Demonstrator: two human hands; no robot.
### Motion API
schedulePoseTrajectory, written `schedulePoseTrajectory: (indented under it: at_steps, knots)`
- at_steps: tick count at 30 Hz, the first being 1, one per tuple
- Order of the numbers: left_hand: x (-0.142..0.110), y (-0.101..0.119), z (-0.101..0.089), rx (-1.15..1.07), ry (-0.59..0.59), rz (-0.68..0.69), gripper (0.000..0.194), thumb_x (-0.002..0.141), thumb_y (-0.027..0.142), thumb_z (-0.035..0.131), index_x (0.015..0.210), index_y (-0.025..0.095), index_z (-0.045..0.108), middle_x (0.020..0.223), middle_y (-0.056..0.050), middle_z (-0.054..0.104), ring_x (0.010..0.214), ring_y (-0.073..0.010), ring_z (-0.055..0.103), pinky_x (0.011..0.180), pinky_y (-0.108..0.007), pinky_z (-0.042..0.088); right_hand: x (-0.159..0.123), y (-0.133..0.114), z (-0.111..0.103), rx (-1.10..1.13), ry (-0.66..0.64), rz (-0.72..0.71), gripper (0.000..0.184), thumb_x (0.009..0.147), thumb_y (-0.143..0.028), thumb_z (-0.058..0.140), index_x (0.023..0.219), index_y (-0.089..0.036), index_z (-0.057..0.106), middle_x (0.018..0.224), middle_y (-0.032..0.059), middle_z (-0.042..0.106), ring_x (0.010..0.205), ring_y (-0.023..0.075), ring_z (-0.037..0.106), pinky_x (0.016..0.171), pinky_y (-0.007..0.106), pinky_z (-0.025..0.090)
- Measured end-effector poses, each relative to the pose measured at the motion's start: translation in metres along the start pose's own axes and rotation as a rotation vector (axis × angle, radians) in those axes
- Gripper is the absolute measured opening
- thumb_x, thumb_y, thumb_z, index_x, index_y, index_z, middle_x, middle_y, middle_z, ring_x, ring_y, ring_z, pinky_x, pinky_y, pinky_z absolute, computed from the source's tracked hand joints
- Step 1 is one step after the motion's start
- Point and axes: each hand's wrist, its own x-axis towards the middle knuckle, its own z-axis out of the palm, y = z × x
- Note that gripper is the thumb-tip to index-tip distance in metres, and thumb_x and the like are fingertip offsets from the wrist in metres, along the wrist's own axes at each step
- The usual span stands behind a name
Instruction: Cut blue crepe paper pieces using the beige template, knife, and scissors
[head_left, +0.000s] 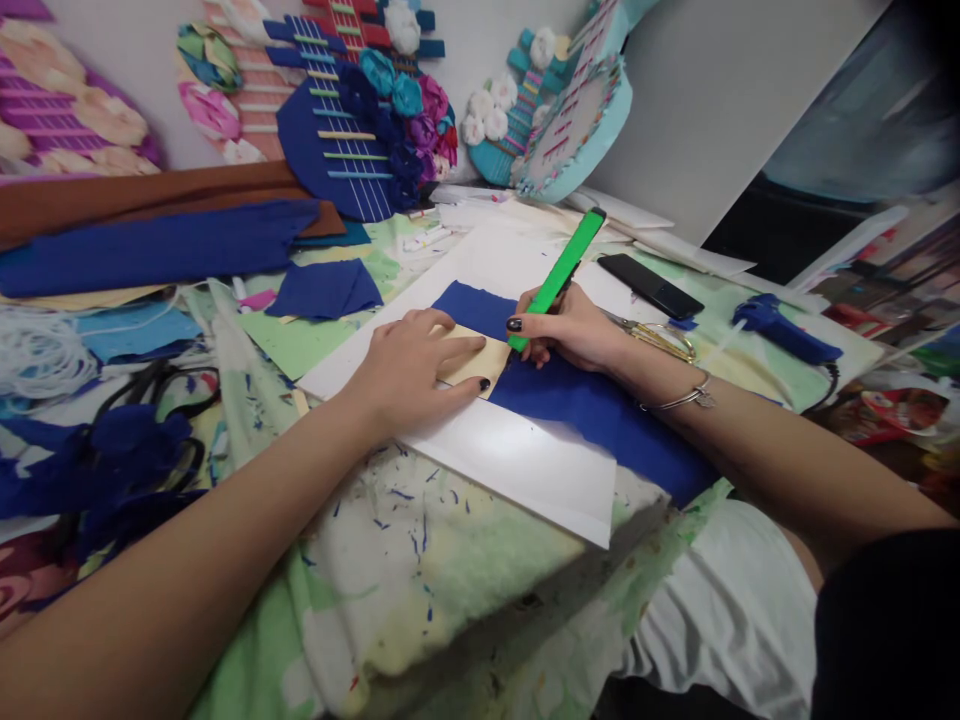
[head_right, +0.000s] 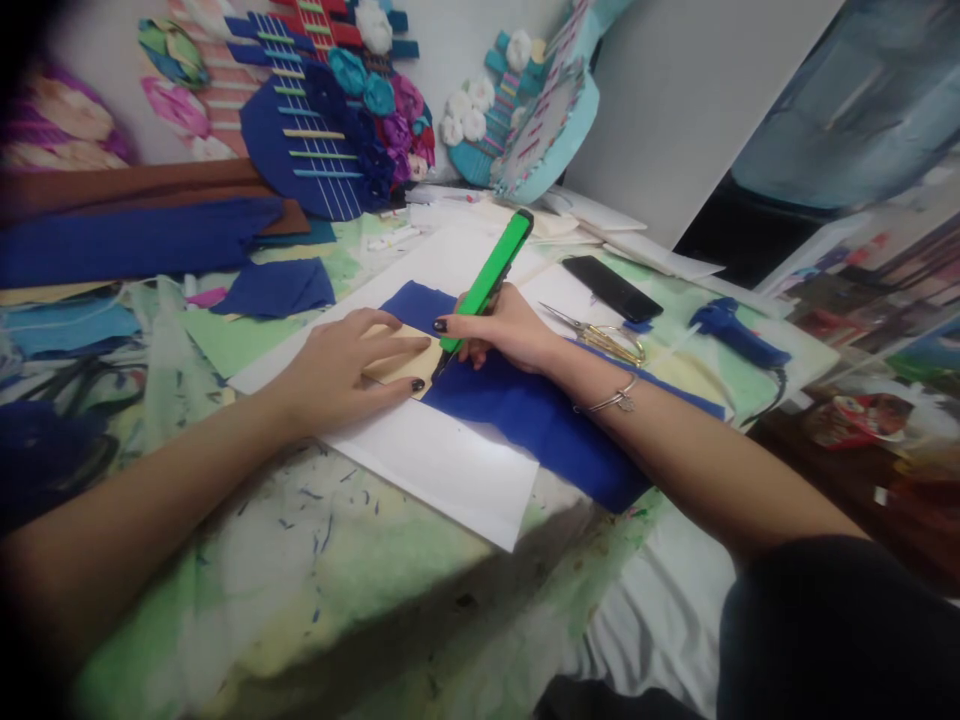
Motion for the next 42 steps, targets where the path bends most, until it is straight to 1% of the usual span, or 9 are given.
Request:
schedulePoseTrajectory:
  at_steps: [8,17,21,24,29,37,42]
  knots:
    - [-0.0003,0.001,-0.0003,0.001,0.002,-0.008,0.044,0.083,0.049,0.054,0.122,0.031,0.065,0.124,-0.008,0.054,0.116,-0.0305,0.051,0.098,-0.049,0.039,-0.0006,-0.0011,0.0003,-0.012,0.002,0.002,0.027,0.069,-0.032,0.081,0.065,-0.011,0.065,0.051,0.0033,0.064,0.037,0.0094,0.055,0.036,0.018,0.049]
    - [-0.0003,-0.0008,0.0012,0.002,0.012,0.007,0.044,0.083,0.049,0.053,0.122,0.031,0.065,0.123,-0.009,0.054,0.117,-0.0307,0.051,0.098,-0.049,0.039,-0.0008,-0.002,0.0017,0.017,0.048,0.03,0.031,0.065,-0.036,0.083,0.064,-0.011,0.064,0.051,0.0037,0.064,0.037,0.0089,0.053,0.034,0.018,0.048]
    - [-0.0003,-0.0004,0.0007,0.006,0.005,-0.002,0.044,0.083,0.048,0.054,0.122,0.031,0.065,0.124,-0.009,0.054,0.117,-0.031,0.05,0.097,-0.05,0.039,-0.0009,-0.0023,0.0013,-0.013,0.031,0.018,0.032,0.065,-0.037,0.083,0.065,-0.011,0.064,0.051,0.0031,0.063,0.037,0.0089,0.052,0.036,0.019,0.049]
    - [-0.0002,-0.0002,0.0005,0.01,0.0,-0.002,0.044,0.083,0.049,0.053,0.122,0.031,0.065,0.124,-0.009,0.054,0.117,-0.0314,0.05,0.098,-0.051,0.039,-0.0006,-0.003,0.0,-0.039,0.012,0.005,0.032,0.067,-0.037,0.082,0.065,-0.011,0.064,0.051,0.0033,0.063,0.038,0.0094,0.053,0.037,0.019,0.049]
    - [-0.0001,0.0001,-0.0003,0.006,-0.008,0.001,0.045,0.084,0.05,0.052,0.123,0.031,0.064,0.124,-0.009,0.053,0.117,-0.0307,0.05,0.098,-0.049,0.039,0.0005,-0.0035,-0.003,-0.104,-0.009,-0.002,0.032,0.069,-0.039,0.08,0.065,-0.011,0.065,0.052,0.0044,0.065,0.037,0.0098,0.053,0.037,0.02,0.048]
    - [0.0008,0.0001,-0.0004,0.008,-0.036,-0.031,0.048,0.082,0.052,0.052,0.126,0.033,0.062,0.125,-0.007,0.052,0.114,-0.0296,0.051,0.097,-0.046,0.039,0.001,-0.0004,-0.002,-0.089,0.043,0.03,0.034,0.066,-0.042,0.081,0.065,-0.013,0.064,0.053,0.0054,0.066,0.038,0.0104,0.053,0.037,0.02,0.049]
    - [0.0013,-0.0003,0.0,0.021,-0.036,-0.026,0.048,0.083,0.053,0.052,0.126,0.034,0.062,0.124,-0.006,0.054,0.114,-0.0296,0.051,0.096,-0.046,0.039,0.0013,-0.0002,-0.0011,-0.08,0.056,0.046,0.033,0.064,-0.041,0.082,0.064,-0.013,0.064,0.051,0.0048,0.065,0.037,0.0103,0.053,0.036,0.019,0.048]
